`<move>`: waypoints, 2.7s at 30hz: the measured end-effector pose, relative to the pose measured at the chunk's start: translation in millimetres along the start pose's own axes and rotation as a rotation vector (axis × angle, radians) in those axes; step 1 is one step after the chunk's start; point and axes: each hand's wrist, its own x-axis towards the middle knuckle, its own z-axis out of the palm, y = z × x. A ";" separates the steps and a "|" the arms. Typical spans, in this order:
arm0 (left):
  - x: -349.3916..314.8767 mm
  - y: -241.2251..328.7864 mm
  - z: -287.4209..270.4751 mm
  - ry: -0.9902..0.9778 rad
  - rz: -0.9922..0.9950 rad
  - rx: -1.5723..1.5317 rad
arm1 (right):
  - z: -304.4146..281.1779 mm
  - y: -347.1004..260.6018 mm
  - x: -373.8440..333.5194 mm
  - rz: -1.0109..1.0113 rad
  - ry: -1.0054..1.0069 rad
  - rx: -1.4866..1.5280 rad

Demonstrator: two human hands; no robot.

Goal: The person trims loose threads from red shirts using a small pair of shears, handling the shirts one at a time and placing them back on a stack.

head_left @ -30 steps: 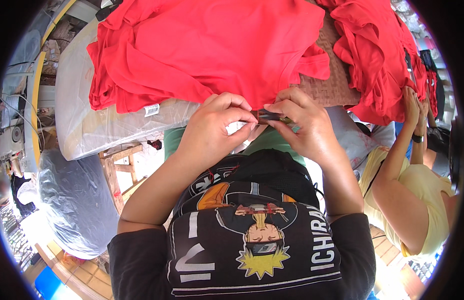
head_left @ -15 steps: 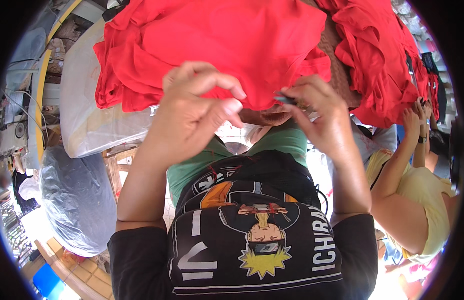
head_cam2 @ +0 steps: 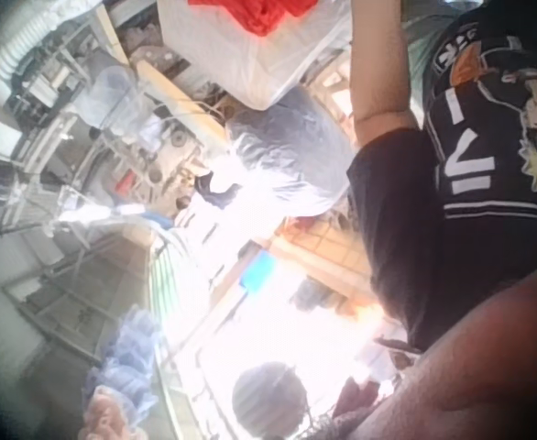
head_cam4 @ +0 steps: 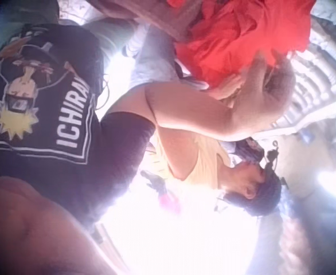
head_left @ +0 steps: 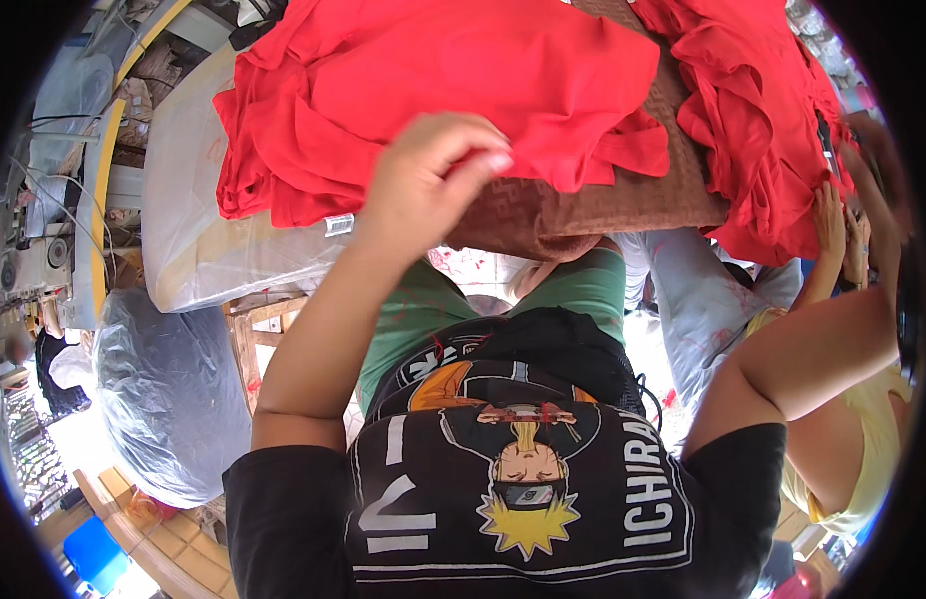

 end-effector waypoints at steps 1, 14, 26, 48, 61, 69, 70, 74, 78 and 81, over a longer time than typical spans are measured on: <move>6.4 1.5 -12.2 0.127 -0.038 -0.047 | 4.3 -4.4 -9.2 0.220 -0.057 0.179; 4.7 -5.4 -2.7 0.150 -0.605 -0.446 | 185.6 -95.3 29.9 -0.014 -0.174 0.521; -11.0 -27.9 76.4 0.195 -0.129 0.081 | 283.8 -73.7 -0.8 0.223 -0.238 1.026; -7.3 17.0 -16.1 -0.169 -0.489 -0.776 | 196.0 -122.1 22.2 0.219 0.090 0.841; -174.1 -113.6 -183.2 1.661 -0.491 0.442 | 306.4 -58.3 -1.4 0.003 -0.018 0.602; -254.5 -218.0 -148.7 1.822 -0.808 -1.328 | 294.8 -64.3 1.1 0.000 -0.059 0.497; -268.6 -253.3 -150.6 1.795 -0.598 -1.389 | 292.4 -74.8 11.2 -0.051 -0.064 0.514; -223.0 -240.2 -150.2 1.528 -0.337 -1.693 | 292.9 -58.5 9.1 0.003 -0.119 0.576; -186.3 -229.1 -156.1 1.624 -0.498 -1.664 | 292.8 -68.6 15.4 0.029 -0.187 0.507; -177.5 -227.9 -157.0 1.637 -0.531 -1.647 | 291.3 -71.4 20.1 0.017 -0.209 0.424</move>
